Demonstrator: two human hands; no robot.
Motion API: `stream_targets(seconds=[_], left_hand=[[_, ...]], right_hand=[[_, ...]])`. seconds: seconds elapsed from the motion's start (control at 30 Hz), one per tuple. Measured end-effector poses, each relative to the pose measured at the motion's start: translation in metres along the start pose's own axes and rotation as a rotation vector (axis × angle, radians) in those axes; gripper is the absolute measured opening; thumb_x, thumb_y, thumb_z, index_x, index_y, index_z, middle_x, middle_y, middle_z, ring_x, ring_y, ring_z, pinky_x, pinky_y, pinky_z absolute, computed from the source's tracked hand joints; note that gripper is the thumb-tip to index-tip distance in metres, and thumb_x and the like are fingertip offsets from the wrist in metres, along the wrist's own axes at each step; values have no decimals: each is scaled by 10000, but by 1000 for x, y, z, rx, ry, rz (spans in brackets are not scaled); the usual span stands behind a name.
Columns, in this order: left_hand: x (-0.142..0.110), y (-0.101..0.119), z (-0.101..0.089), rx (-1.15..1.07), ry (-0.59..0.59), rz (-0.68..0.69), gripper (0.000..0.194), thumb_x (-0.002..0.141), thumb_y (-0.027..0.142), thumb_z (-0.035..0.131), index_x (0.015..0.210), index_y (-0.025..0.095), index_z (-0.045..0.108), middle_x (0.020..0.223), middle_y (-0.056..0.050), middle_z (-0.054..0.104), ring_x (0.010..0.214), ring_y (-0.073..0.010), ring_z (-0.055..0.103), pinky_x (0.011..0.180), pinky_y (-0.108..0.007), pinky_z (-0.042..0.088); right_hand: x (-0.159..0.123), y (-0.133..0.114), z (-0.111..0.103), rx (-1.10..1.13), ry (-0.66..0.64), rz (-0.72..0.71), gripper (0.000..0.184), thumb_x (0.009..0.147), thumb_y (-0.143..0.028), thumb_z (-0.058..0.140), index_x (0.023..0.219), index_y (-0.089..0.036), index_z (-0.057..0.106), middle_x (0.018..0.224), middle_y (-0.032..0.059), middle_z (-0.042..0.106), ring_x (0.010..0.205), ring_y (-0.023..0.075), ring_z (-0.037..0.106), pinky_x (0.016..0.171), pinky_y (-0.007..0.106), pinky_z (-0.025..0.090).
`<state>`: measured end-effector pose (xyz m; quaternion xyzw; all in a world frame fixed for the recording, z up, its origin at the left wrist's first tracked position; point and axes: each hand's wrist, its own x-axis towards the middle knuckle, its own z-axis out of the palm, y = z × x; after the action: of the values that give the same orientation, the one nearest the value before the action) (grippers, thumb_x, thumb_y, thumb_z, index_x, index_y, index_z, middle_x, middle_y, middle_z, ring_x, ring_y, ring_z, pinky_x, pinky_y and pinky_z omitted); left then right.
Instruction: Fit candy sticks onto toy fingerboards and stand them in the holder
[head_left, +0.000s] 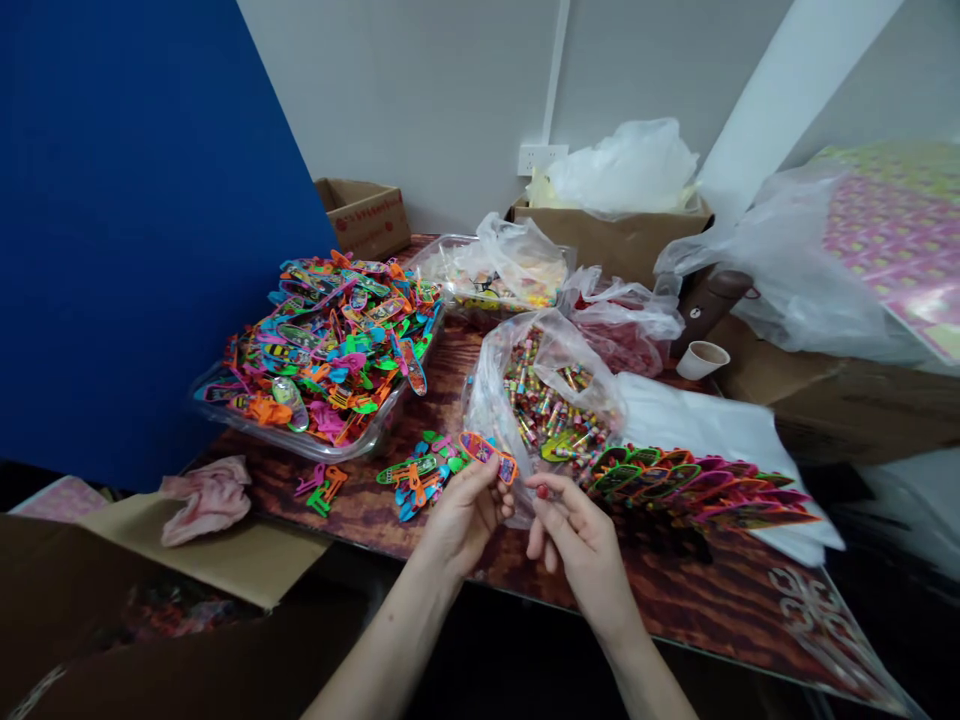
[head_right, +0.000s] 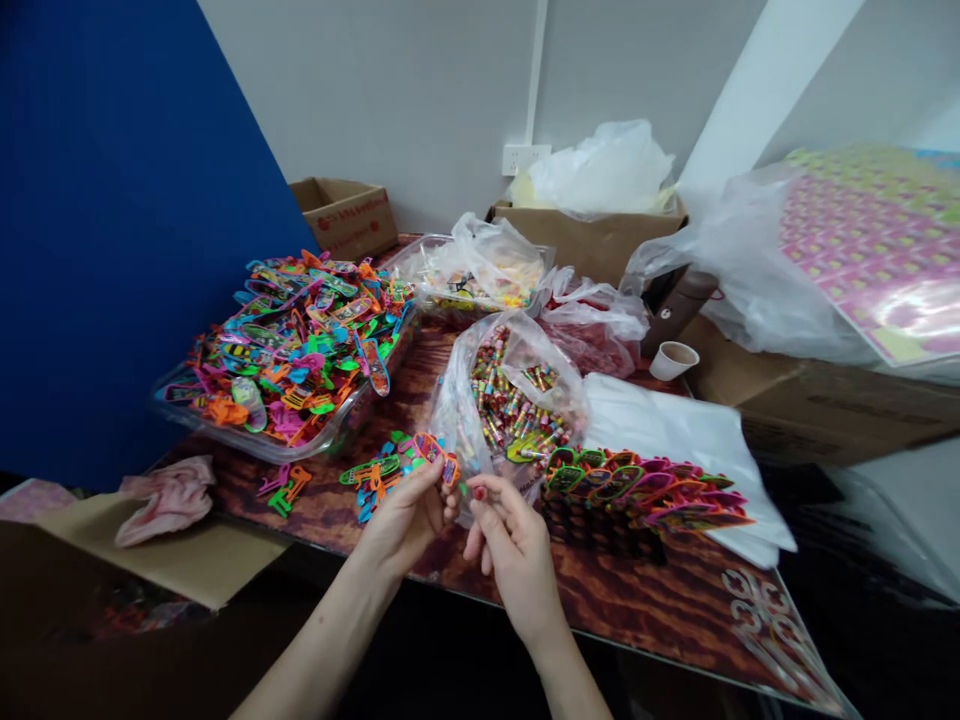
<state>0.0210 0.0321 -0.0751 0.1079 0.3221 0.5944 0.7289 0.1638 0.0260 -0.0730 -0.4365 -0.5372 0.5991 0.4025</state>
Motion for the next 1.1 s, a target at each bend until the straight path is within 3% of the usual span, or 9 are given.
stream_targets(seconds=[0.1, 0.17, 0.27, 0.43, 0.87, 1.0, 1.1], left_hand=[[-1, 0, 1, -14, -15, -30, 252, 713, 308, 780, 772, 131, 611, 693, 0, 599, 603, -93, 561, 540, -192, 429], [-2, 0, 1, 3, -25, -36, 252, 719, 314, 772, 780, 129, 611, 698, -3, 598, 597, -94, 559, 538, -195, 430], [-3, -1, 2, 67, -38, -29, 251, 738, 323, 754, 767, 122, 606, 655, 3, 575, 546, -79, 531, 512, -187, 414], [-5, -5, 7, 170, -42, 5, 283, 758, 358, 731, 737, 107, 603, 639, -11, 584, 523, -72, 517, 498, -176, 406], [-10, 0, 9, 262, -40, 52, 281, 785, 375, 706, 753, 143, 551, 586, 38, 510, 472, -51, 461, 439, -156, 367], [-11, 2, 11, 364, -47, 63, 312, 771, 387, 715, 700, 143, 534, 531, 47, 486, 445, -47, 422, 441, -167, 345], [-10, 4, 13, 441, -85, 71, 301, 753, 383, 729, 709, 142, 554, 537, 40, 516, 450, -56, 437, 461, -186, 348]], right_hand=[[-2, -1, 1, -116, 50, -41, 322, 928, -438, 484, 1097, -195, 611, 509, -50, 490, 453, 102, 446, 471, 208, 356], [-4, -3, 0, -254, 108, -149, 255, 919, -399, 512, 1028, -213, 647, 683, -2, 576, 665, 144, 567, 635, 242, 436], [-6, -7, -2, -452, 168, -301, 178, 922, -331, 508, 905, -208, 636, 928, 42, 599, 933, 189, 567, 830, 279, 414], [-14, -13, 0, -463, 68, -231, 186, 967, -298, 409, 877, -211, 546, 819, 4, 602, 740, 140, 565, 678, 224, 401], [-17, -13, 6, -543, 28, -259, 157, 967, -276, 419, 889, -215, 541, 849, 13, 626, 760, 149, 579, 692, 241, 371], [-18, -13, 5, -481, 39, -241, 187, 961, -299, 437, 831, -202, 531, 750, -4, 565, 676, 128, 511, 636, 236, 346], [-17, -12, 2, -271, -6, -119, 267, 943, -374, 469, 760, -186, 516, 633, -31, 442, 567, 96, 388, 534, 222, 290]])
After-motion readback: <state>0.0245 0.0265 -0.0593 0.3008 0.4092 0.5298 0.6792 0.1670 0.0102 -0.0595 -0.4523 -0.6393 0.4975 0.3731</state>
